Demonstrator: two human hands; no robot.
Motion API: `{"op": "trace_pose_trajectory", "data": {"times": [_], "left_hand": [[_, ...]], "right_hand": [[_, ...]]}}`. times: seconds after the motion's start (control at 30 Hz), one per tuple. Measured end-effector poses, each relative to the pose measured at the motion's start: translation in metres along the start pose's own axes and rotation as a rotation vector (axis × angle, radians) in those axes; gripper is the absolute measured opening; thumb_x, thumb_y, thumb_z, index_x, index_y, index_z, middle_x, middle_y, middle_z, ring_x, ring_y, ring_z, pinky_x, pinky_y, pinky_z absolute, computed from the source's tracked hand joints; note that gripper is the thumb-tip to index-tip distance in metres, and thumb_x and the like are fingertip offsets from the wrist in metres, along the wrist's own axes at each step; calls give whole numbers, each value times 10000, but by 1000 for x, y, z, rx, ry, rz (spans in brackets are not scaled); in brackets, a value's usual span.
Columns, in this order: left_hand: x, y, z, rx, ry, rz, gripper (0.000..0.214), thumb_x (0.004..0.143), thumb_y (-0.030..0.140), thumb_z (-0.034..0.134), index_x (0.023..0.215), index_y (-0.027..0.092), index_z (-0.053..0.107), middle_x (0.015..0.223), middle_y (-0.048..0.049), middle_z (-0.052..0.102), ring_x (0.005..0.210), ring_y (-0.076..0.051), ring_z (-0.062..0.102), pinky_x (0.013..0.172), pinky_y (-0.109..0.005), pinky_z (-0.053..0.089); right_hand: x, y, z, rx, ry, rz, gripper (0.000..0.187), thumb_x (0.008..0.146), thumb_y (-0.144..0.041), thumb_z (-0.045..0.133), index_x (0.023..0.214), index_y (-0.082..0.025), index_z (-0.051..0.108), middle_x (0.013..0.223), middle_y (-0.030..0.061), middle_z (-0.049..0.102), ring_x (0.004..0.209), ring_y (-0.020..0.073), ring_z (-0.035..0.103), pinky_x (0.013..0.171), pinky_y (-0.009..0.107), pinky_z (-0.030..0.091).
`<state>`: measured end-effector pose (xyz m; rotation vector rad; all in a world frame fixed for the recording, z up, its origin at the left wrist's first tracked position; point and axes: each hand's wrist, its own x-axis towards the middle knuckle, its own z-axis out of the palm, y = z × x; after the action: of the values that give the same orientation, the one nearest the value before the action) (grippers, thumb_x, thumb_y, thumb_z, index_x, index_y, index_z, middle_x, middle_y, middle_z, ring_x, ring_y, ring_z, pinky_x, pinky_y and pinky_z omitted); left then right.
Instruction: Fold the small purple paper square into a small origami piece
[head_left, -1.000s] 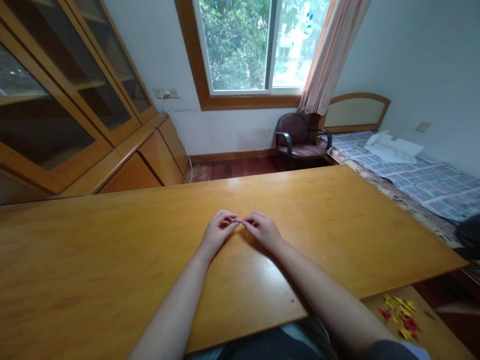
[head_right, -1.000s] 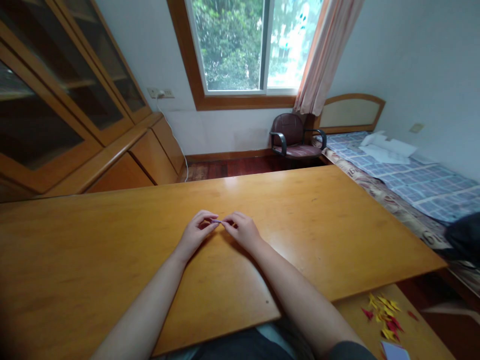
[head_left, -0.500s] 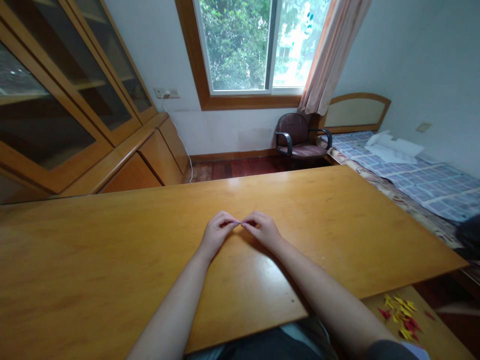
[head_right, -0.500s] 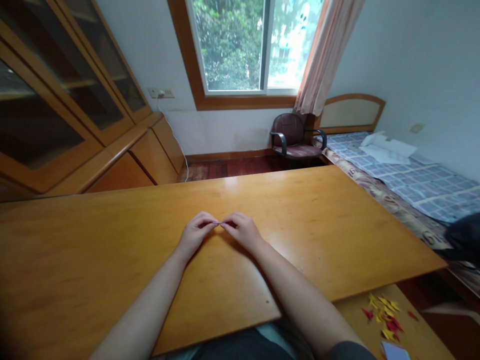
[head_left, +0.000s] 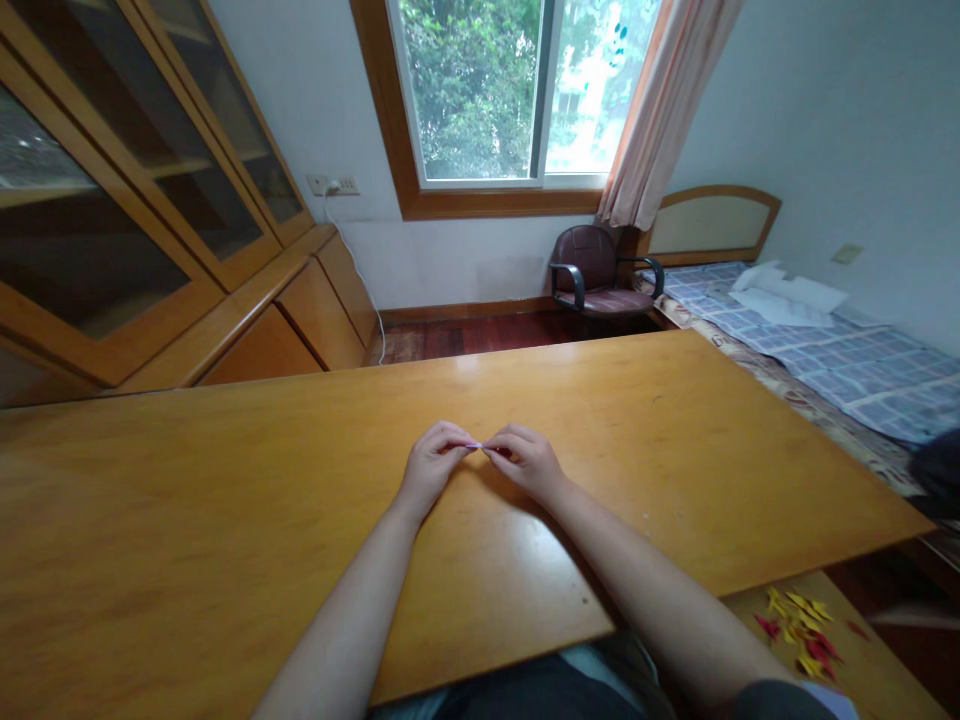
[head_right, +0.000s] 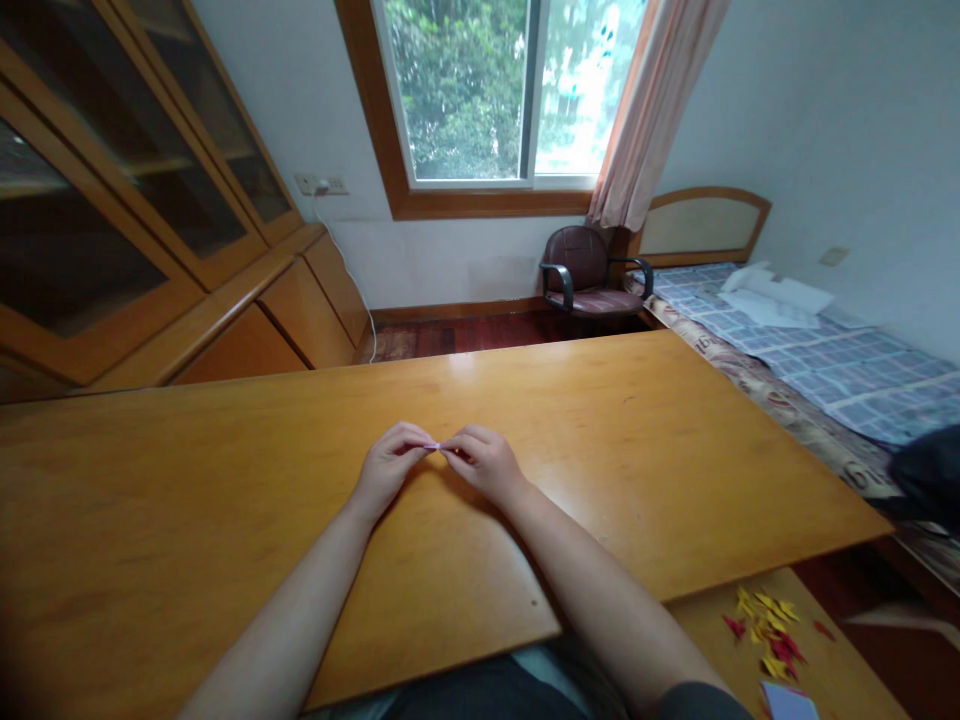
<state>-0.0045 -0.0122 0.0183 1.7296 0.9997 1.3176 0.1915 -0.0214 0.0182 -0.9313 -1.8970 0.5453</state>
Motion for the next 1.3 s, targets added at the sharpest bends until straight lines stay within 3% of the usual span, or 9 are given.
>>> {"op": "trace_pose_trajectory", "data": {"times": [0.37, 0.73, 0.87, 0.93, 1.0, 1.07, 1.17, 1.3], "left_hand": [[-1, 4, 1, 6, -13, -4, 99, 826, 330, 730, 825, 234, 754, 873, -46, 696, 862, -193, 640, 823, -327, 499], [-5, 3, 0, 30, 63, 74, 60, 822, 289, 739, 786, 260, 777, 840, -33, 718, 848, -191, 651, 829, -340, 507], [-5, 2, 3, 37, 98, 50, 83, 825, 305, 730, 793, 235, 760, 1042, -59, 718, 987, -208, 643, 903, -361, 500], [-3, 0, 4, -19, 102, 3, 132, 812, 317, 738, 909, 228, 743, 1209, -79, 665, 1010, -202, 637, 880, -346, 519], [-2, -2, 6, -117, 128, -48, 322, 766, 336, 776, 1057, 227, 691, 1260, -90, 621, 913, -169, 644, 793, -308, 545], [-1, -3, 6, -197, 176, -101, 363, 753, 385, 778, 1042, 206, 652, 1119, -73, 648, 805, -139, 636, 713, -271, 546], [-2, -4, 7, -302, 121, -229, 369, 846, 463, 662, 1078, 186, 587, 871, -25, 663, 664, -120, 624, 658, -259, 532], [-4, -1, 8, -345, 56, -293, 373, 838, 417, 677, 1100, 177, 566, 798, 6, 649, 655, -119, 635, 666, -249, 519]], "right_hand": [[1, 0, -4, -38, -27, -26, 212, 940, -326, 553, 872, -219, 724, 819, 78, 688, 719, 159, 620, 674, 276, 493], [-2, 4, 0, -85, 4, -169, 139, 935, -259, 567, 912, -212, 696, 821, 68, 678, 699, 138, 612, 639, 243, 489], [-1, 6, 1, -112, 61, -278, 104, 927, -208, 580, 939, -205, 682, 822, 61, 675, 693, 128, 606, 629, 230, 486], [-1, 6, 1, -139, 94, -291, 98, 924, -189, 582, 946, -204, 676, 818, 58, 674, 690, 127, 602, 626, 229, 484], [-1, 5, 0, -169, 117, -283, 97, 925, -183, 579, 950, -208, 669, 810, 54, 673, 686, 128, 598, 626, 229, 482], [-1, 6, -1, -199, 128, -293, 96, 927, -178, 577, 951, -205, 665, 807, 56, 675, 693, 132, 598, 634, 232, 482], [-2, 9, 0, -262, 119, -329, 108, 936, -176, 564, 950, -200, 668, 810, 64, 682, 711, 140, 602, 642, 236, 479], [-3, 14, 2, -353, 42, -355, 155, 957, -201, 529, 969, -225, 682, 848, 63, 692, 747, 146, 612, 666, 243, 478]]}}
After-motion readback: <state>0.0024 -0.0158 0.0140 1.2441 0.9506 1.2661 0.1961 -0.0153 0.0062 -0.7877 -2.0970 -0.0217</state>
